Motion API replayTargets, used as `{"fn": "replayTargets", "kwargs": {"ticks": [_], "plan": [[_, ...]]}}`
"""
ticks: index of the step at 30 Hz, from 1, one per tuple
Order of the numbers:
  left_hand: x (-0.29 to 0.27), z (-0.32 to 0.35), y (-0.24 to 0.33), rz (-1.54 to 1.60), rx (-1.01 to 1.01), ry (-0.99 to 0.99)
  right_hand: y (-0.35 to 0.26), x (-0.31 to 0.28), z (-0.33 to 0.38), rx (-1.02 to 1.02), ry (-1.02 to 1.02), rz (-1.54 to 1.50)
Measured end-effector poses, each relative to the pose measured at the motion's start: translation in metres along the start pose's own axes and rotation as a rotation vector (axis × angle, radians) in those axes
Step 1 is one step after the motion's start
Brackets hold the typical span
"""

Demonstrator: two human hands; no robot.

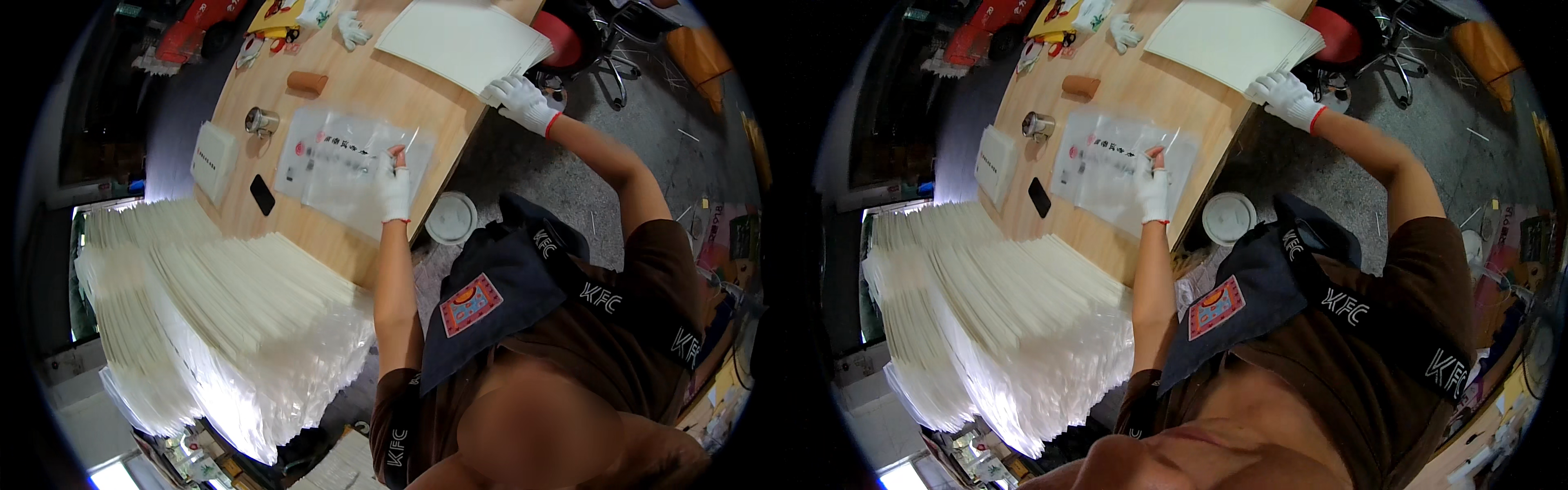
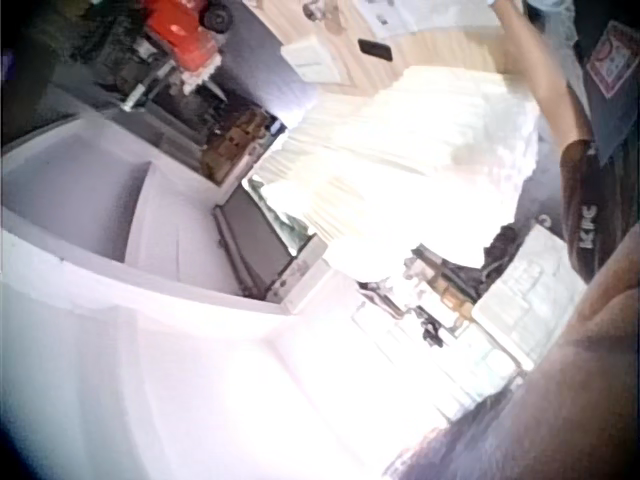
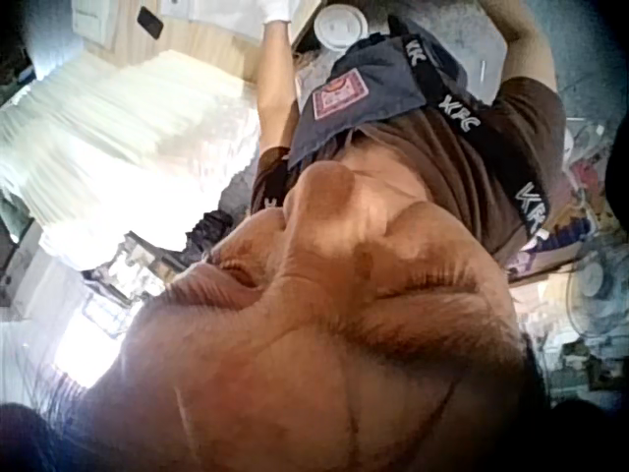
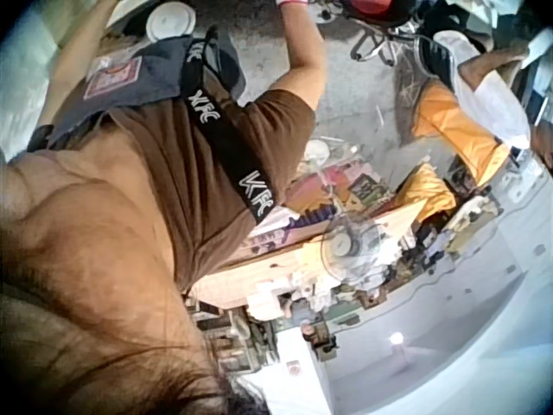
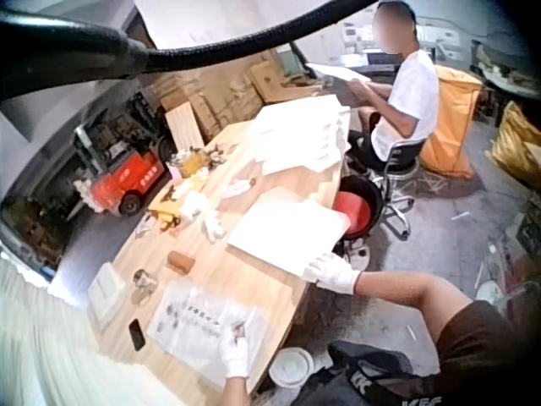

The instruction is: The person repeatedly picks up stacks of white paper documents and places them into clear plastic bags on a wooden table. The person wears white gloves and a KFC-branded apron. A second person is visible in the background handling similar materials.

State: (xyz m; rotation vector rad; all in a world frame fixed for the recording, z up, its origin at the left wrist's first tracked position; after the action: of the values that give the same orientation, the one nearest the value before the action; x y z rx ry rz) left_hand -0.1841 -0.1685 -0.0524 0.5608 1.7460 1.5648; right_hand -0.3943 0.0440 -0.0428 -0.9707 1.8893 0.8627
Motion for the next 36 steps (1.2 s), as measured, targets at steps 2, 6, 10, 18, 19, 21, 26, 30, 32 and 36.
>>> {"fn": "replayTargets", "kwargs": {"ticks": [2,6,10,18,19,21,26,30,32,36], "plan": [[0.031,-0.012,0.005,0.133,-0.05,-0.08,0.005,0.008,0.002,-0.158,0.114,0.009],[0.086,-0.032,-0.016,0.158,-0.024,-0.279,0.011,-0.004,-0.014,-0.248,0.171,-0.028],[0.146,-0.012,-0.019,0.861,-0.615,-0.23,-0.047,-0.082,-0.01,-0.235,0.104,-0.06],[0.07,0.006,-0.014,0.399,-0.486,-0.294,0.02,0.054,0.079,0.776,-0.33,-1.481],[0.068,0.007,-0.011,0.377,-0.426,-0.326,-0.009,0.06,0.076,0.864,-0.375,-2.011],[0.079,0.025,-0.014,-0.255,-0.337,-0.307,-0.047,0.033,0.047,0.653,-0.395,-1.962],[0.149,0.064,0.032,-0.631,0.185,-0.346,-0.066,0.015,0.057,0.86,-0.587,-1.104],[0.075,0.043,0.003,0.39,-0.201,-0.3,-0.042,-0.017,0.046,0.58,-0.381,-1.089],[0.024,0.038,0.025,0.834,-0.281,-0.111,-0.034,-0.065,0.019,0.342,-0.439,-0.789],[-0.064,0.028,0.054,1.064,-0.306,0.224,-0.073,-0.151,-0.016,-0.303,0.015,-0.518]]}}
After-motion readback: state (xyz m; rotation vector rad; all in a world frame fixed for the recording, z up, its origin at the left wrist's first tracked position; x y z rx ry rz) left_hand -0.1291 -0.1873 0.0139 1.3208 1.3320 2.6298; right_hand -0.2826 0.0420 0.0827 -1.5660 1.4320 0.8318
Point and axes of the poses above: each hand's wrist, its own z-axis away from the middle knuckle, its own x-axis out of the palm, y = z × x, the point moved 10 cm from there along -z, towards the middle knuckle, and after that the axes turned 13 degrees about z, right-handed, at the moved point
